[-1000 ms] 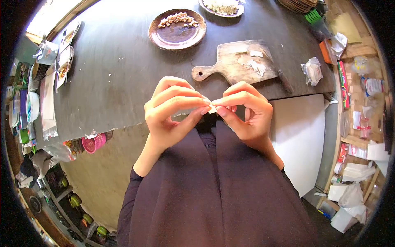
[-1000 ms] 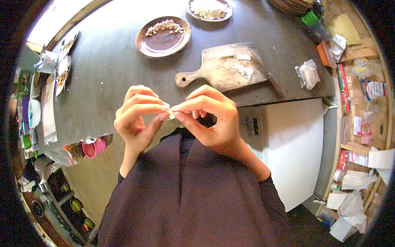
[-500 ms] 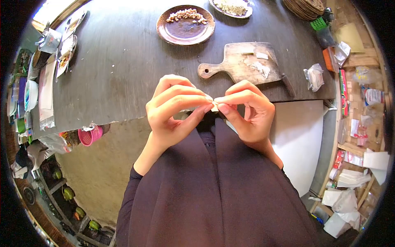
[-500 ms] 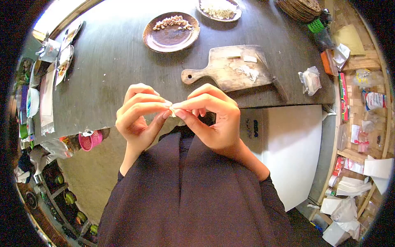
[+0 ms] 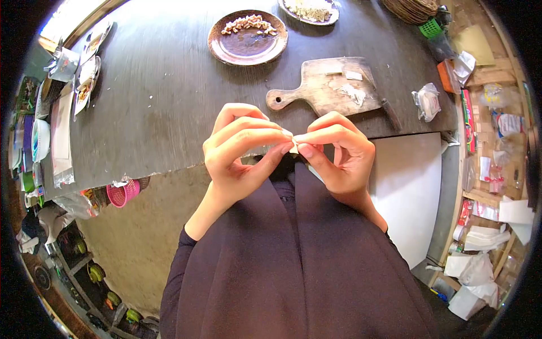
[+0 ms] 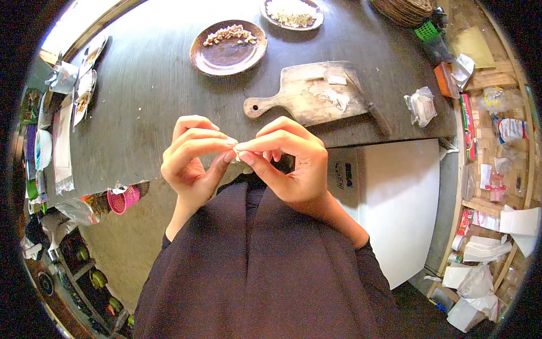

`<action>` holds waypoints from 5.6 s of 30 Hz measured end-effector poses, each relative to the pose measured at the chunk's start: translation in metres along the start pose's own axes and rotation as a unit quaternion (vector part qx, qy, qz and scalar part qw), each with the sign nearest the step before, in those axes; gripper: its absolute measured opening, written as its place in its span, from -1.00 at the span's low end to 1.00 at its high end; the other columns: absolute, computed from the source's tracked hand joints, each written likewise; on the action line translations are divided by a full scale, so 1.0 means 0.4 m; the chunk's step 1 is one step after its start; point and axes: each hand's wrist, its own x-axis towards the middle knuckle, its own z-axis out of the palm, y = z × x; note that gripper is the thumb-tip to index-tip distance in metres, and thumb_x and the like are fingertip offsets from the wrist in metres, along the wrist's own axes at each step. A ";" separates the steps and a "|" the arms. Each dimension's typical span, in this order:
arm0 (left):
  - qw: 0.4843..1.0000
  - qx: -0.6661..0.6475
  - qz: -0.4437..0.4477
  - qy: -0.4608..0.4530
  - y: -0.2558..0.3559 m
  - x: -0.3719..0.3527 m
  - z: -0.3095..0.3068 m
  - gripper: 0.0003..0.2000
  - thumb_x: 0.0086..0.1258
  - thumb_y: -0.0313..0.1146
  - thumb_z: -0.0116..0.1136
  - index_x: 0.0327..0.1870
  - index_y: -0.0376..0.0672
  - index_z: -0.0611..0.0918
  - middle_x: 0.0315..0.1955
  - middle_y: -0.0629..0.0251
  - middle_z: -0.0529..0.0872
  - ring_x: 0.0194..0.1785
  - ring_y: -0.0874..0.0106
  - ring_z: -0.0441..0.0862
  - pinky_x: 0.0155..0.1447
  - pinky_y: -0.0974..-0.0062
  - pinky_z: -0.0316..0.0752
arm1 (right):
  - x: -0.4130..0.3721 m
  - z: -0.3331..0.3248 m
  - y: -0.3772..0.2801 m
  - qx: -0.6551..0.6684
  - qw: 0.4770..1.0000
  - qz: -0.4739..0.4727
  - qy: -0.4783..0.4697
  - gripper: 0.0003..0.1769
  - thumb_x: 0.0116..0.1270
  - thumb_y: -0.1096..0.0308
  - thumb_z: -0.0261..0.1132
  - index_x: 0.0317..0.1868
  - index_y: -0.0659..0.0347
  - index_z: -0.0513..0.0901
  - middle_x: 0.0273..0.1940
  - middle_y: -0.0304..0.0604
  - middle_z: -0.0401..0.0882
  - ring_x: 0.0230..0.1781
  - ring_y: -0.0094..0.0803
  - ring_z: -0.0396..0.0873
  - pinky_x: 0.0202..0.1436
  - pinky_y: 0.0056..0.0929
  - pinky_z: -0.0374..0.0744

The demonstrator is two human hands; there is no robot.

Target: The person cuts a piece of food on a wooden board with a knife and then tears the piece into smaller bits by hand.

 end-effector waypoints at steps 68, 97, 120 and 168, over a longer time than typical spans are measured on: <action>0.984 0.013 -0.098 -0.148 -0.033 -0.024 0.180 -0.77 0.02 -0.51 0.52 -0.49 -0.11 0.59 -0.41 0.38 0.70 -0.11 0.27 0.62 0.09 0.33 0.50 | -0.111 -0.164 0.123 0.057 0.986 0.148 0.047 -0.93 0.36 0.55 0.42 -0.19 0.21 0.72 -0.31 -0.39 0.55 -0.37 -0.73 0.42 -0.32 -0.70 0.39; 0.964 0.007 -0.260 -0.054 -0.074 -0.097 0.448 -0.80 0.15 -0.48 0.51 -0.19 -0.17 0.78 -0.27 0.29 0.80 -0.10 0.30 0.67 0.10 0.34 0.50 | -0.080 -0.390 0.298 0.063 0.972 0.211 -0.080 -0.93 0.32 0.48 0.44 -0.20 0.21 0.80 -0.37 -0.34 0.60 -0.43 -0.68 0.46 -0.35 -0.63 0.42; 0.940 0.288 -0.183 -0.008 -0.153 -0.190 0.494 -0.87 0.25 -0.46 0.42 -0.21 -0.06 0.76 -0.13 0.36 0.76 0.12 0.22 0.55 0.30 0.23 0.32 | -0.036 -0.389 0.438 -0.304 0.931 0.110 -0.169 -0.82 0.32 0.15 0.40 -0.27 0.05 0.77 -0.35 0.00 0.72 -0.31 0.00 0.72 -0.20 -0.06 0.64; 0.872 0.406 -0.268 0.051 -0.179 -0.178 0.555 -0.85 0.14 -0.26 0.52 -0.29 0.11 0.78 -0.11 0.43 0.63 0.18 0.22 0.42 0.29 0.14 0.18 | 0.017 -0.341 0.447 -0.345 0.920 0.010 -0.187 -0.83 0.15 0.26 0.44 -0.35 0.17 0.71 -0.12 -0.07 0.59 0.06 -0.09 0.54 0.12 -0.11 0.51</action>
